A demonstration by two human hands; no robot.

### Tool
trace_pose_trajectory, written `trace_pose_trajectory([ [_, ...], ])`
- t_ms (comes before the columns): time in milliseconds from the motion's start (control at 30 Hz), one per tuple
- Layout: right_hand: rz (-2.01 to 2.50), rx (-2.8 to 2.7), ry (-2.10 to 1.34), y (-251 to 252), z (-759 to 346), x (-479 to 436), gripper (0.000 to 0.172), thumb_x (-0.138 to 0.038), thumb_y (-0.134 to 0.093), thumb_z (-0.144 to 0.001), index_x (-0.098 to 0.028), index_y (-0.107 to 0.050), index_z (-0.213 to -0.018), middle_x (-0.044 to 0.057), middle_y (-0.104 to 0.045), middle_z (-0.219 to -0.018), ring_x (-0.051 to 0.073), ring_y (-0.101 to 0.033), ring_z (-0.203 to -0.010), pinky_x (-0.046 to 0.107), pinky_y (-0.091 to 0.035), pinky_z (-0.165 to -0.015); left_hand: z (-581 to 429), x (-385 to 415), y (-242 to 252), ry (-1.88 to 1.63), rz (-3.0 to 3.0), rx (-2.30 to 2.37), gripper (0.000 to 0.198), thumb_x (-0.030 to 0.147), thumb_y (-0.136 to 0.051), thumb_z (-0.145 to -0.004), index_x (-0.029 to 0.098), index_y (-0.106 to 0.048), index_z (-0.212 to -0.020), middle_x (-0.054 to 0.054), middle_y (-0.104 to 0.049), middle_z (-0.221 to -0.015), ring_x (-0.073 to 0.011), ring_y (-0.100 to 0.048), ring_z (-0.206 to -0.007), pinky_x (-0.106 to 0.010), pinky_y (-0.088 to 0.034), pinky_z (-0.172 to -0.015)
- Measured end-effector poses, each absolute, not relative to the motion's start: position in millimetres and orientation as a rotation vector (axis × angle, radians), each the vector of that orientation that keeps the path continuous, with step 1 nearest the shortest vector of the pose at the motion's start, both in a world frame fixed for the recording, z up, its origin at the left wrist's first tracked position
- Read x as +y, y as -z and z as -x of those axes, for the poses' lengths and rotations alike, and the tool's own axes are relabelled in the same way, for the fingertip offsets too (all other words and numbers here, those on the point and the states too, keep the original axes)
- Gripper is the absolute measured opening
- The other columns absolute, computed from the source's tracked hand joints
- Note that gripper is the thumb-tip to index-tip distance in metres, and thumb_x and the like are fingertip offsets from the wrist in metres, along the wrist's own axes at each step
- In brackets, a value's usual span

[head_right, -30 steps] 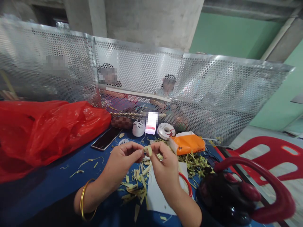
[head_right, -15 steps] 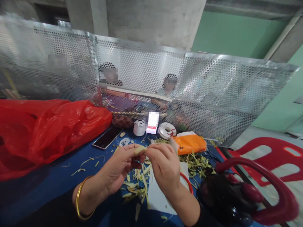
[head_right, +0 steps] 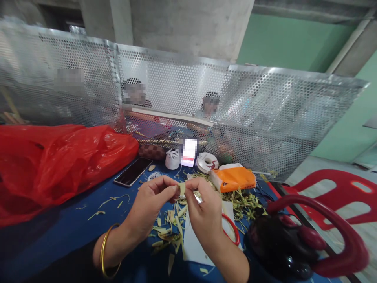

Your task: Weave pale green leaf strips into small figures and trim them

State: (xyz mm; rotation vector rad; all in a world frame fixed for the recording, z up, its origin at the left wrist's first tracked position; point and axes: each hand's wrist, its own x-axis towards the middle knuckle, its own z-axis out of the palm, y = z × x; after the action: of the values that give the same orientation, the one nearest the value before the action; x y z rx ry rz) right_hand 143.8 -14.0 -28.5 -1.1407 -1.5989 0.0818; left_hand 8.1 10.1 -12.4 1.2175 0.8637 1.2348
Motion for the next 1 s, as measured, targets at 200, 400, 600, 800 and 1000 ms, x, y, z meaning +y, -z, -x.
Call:
trace_pose_trajectory([
  [200, 1.183, -1.525, -0.196, 23.6, -142.3, -12.9, 0.012, -0.026, -0.061, -0.086, -0.019, -0.059, -0.077, -0.001, -0.061, -0.067, 0.013, -0.057, -0.061, 0.023, -0.045, -0.058, -6.1, 9.9, 11.4, -1.214, -1.407, 0.911, 0.011, 0.024, -0.066, -0.070, 0.014, -0.068, -0.071, -0.003, -0.066, -0.067, -0.0142, -0.056, -0.061, -0.024, -0.042, -0.056],
  [400, 1.148, -1.519, -0.313, 27.9, -143.7, -8.1, 0.007, -0.023, -0.060, -0.087, -0.020, -0.058, -0.081, -0.003, -0.060, -0.067, 0.013, -0.057, -0.061, 0.024, -0.046, -0.058, -5.7, 14.5, 12.1, -1.184, -1.267, 0.901, 0.008, 0.022, -0.067, -0.068, 0.014, -0.065, -0.066, 0.000, -0.062, -0.059, -0.0112, -0.052, -0.057, -0.022, -0.040, -0.056],
  [600, 1.018, -1.685, 0.109, 31.2, -151.1, -5.8, 0.008, -0.015, -0.062, -0.085, -0.021, -0.061, -0.090, 0.003, -0.065, -0.089, 0.019, -0.061, -0.088, 0.033, -0.048, -0.080, -5.1, 13.5, 9.9, -1.066, -0.946, 0.811, 0.016, 0.027, -0.069, -0.068, 0.015, -0.060, -0.063, 0.002, -0.058, -0.058, -0.0085, -0.049, -0.055, -0.021, -0.036, -0.053],
  [800, 0.942, -1.794, 0.393, 31.6, -152.0, -7.0, 0.016, -0.008, -0.059, -0.086, -0.021, -0.065, -0.092, 0.005, -0.067, -0.089, 0.019, -0.061, -0.088, 0.034, -0.049, -0.082, -3.7, 10.2, 9.4, -1.010, -0.889, 0.792, 0.008, 0.021, -0.067, -0.066, 0.015, -0.061, -0.065, 0.003, -0.057, -0.059, -0.0078, -0.048, -0.056, -0.020, -0.035, -0.054],
  [1000, 0.930, -1.787, 0.387, 31.2, -152.6, -6.4, 0.014, -0.010, -0.060, -0.086, -0.021, -0.068, -0.089, 0.004, -0.069, -0.084, 0.019, -0.063, -0.084, 0.035, -0.050, -0.079, -2.6, 12.6, 10.6, -0.974, -0.891, 0.771, 0.012, 0.025, -0.068, -0.067, 0.015, -0.063, -0.067, 0.001, -0.060, -0.064, -0.0093, -0.053, -0.061, -0.021, -0.037, -0.056],
])
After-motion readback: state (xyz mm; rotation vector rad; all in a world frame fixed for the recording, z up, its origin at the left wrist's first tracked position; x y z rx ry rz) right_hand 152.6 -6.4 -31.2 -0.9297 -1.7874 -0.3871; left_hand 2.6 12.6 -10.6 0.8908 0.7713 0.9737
